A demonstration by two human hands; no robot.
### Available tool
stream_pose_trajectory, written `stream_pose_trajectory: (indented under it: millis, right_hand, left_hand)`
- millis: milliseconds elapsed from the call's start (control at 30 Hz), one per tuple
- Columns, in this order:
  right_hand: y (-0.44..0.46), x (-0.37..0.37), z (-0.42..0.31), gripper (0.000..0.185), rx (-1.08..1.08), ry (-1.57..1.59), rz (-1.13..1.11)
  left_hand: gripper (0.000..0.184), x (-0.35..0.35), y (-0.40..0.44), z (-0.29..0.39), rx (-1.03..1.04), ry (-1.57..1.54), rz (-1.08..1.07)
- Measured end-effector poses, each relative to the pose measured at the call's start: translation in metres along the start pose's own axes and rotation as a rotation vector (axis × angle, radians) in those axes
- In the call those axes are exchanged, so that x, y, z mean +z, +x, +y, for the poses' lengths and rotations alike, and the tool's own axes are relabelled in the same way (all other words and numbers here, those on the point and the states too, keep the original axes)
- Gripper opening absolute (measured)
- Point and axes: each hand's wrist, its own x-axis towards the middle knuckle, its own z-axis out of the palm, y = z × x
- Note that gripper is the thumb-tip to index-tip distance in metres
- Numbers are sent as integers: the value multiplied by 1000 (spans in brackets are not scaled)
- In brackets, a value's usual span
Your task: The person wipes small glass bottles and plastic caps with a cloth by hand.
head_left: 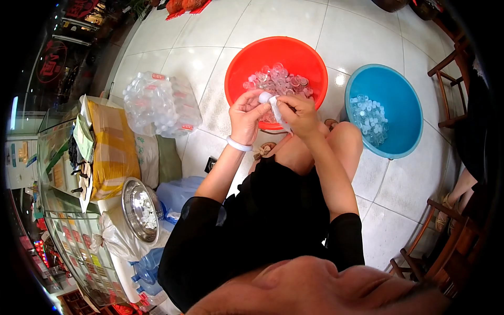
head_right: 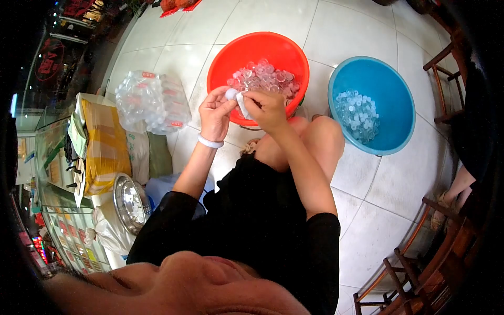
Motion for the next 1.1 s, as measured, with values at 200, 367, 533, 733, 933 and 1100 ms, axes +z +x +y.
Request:
stream_pose_trajectory:
  millis: [200,367,533,733,933,1100]
  right_hand:
    - [2,6,2,5,-144,-139,81]
    - [0,2,13,10,-66,-97,-85]
    - [1,4,12,17,445,470,-155]
    - [8,8,12,14,481,704,46]
    - [14,8,30,13,503,719,313]
    - [7,23,38,15,299,691,439]
  left_hand:
    - [29,-1,2,-1,54,192,-19]
    - [25,4,2,12,17,367,-41]
    - [27,-10,14,11,-65,87,-163]
    - [21,-9,31,4,-33,-12,-127]
    - [26,-2,33,11,-246,-372,-145]
    - [25,40,30,-3,-377,-269,-274]
